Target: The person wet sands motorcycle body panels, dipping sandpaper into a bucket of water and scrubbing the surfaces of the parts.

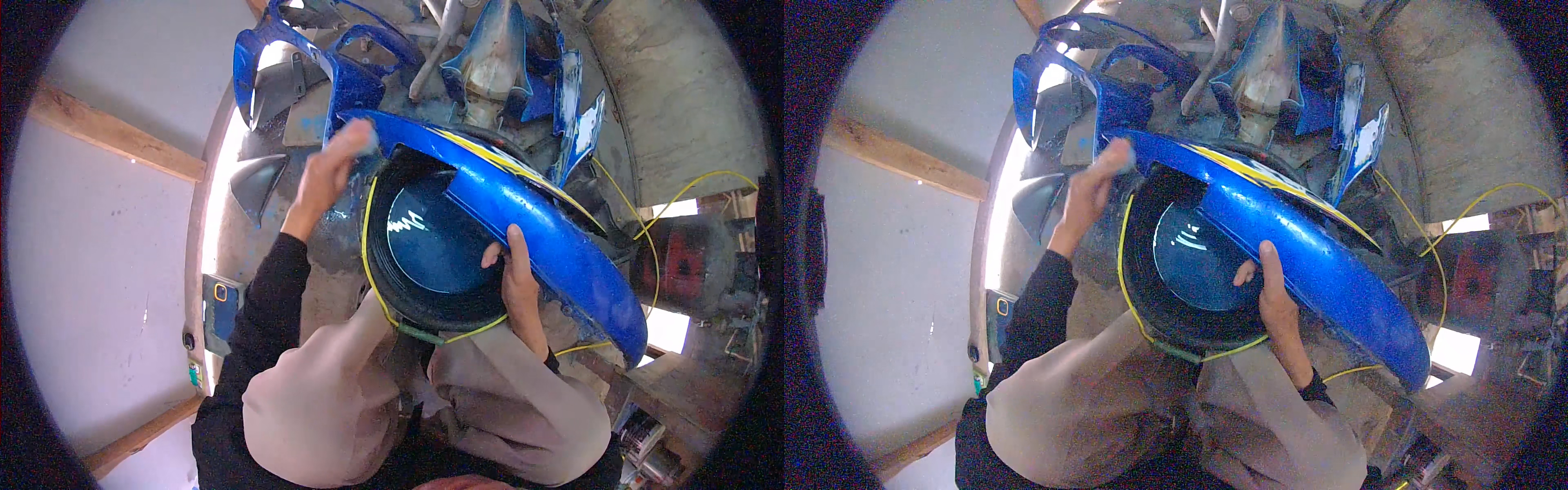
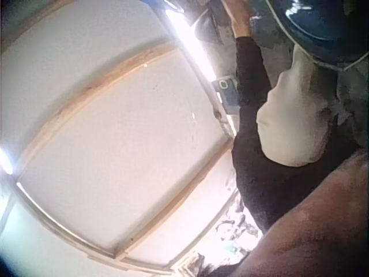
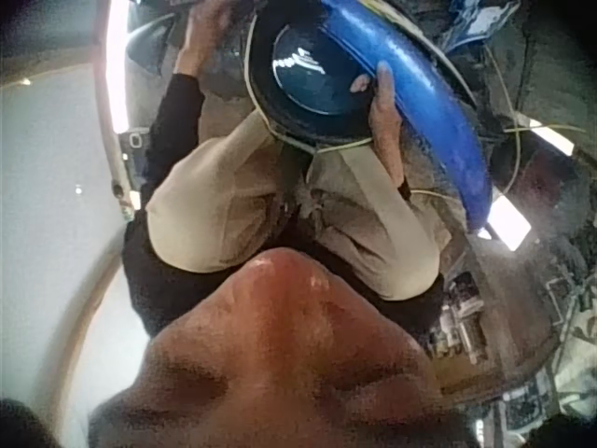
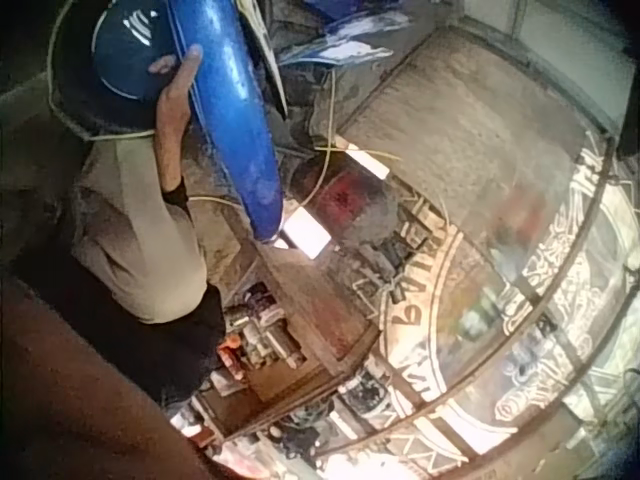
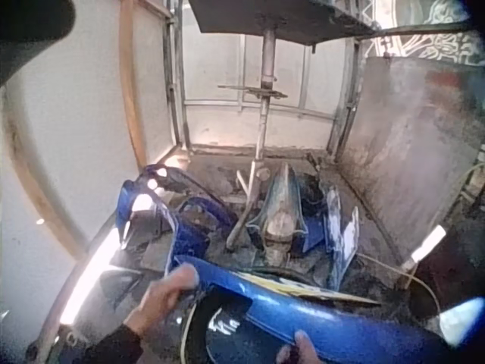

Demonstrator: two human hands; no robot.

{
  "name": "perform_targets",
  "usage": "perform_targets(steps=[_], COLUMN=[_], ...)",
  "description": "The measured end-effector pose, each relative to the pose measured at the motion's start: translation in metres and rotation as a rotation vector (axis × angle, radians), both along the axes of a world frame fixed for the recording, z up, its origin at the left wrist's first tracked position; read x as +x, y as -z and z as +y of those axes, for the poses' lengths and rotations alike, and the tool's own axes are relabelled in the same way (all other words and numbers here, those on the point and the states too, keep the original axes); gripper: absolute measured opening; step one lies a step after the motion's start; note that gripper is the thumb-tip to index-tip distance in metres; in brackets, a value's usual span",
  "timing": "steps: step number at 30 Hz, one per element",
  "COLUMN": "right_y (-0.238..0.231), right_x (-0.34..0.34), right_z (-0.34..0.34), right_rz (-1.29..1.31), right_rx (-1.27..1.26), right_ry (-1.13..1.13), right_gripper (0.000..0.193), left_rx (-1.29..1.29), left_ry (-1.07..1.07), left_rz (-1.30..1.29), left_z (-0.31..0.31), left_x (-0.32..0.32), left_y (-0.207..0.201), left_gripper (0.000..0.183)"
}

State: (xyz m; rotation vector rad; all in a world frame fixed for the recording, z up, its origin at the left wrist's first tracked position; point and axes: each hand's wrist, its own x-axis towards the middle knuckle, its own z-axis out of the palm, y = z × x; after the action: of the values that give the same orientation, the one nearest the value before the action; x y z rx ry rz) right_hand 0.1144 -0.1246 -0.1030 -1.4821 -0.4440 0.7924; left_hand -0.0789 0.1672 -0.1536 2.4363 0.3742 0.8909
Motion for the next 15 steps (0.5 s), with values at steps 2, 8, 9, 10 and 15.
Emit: perform_targets(steps=[2, 8, 9, 10, 15], right_y=[0.008, 0.011, 0.009, 0.01, 0.002], right_x=[-0.001, 0.004, 0.006, 0.005, -0.003], right_z=[0.0, 0.002, -0.002, -0.004, -0.001], right_rz=[0.002, -0.048, -0.064, -0.069, -0.014], right_rx=[0.012, 0.003, 0.004, -0.007, 0.008], right_ry=[-0.04, -0.04, -0.06, -0.05, -0.031], right_gripper=[0.033, 0.035, 0.035, 0.035, 0.035], left_rx=[-0.082, -0.022, -0.087, -0.098, -0.151], left_ry=[-0.271, -0.16, -0.228, -0.218, -0.085], left_rz=[-0.082, -0.013, -0.041, -0.044, -0.021], left_z=[0.02, 0.003, 0.013, 0.006, 0.004], left_x=[-0.012, -0.017, -0.012, -0.007, -0.009], left_y=[0.005, 0.022, 0.02, 0.024, 0.013], left_gripper=[0.051, 0.056, 0.057, 0.057, 0.058])
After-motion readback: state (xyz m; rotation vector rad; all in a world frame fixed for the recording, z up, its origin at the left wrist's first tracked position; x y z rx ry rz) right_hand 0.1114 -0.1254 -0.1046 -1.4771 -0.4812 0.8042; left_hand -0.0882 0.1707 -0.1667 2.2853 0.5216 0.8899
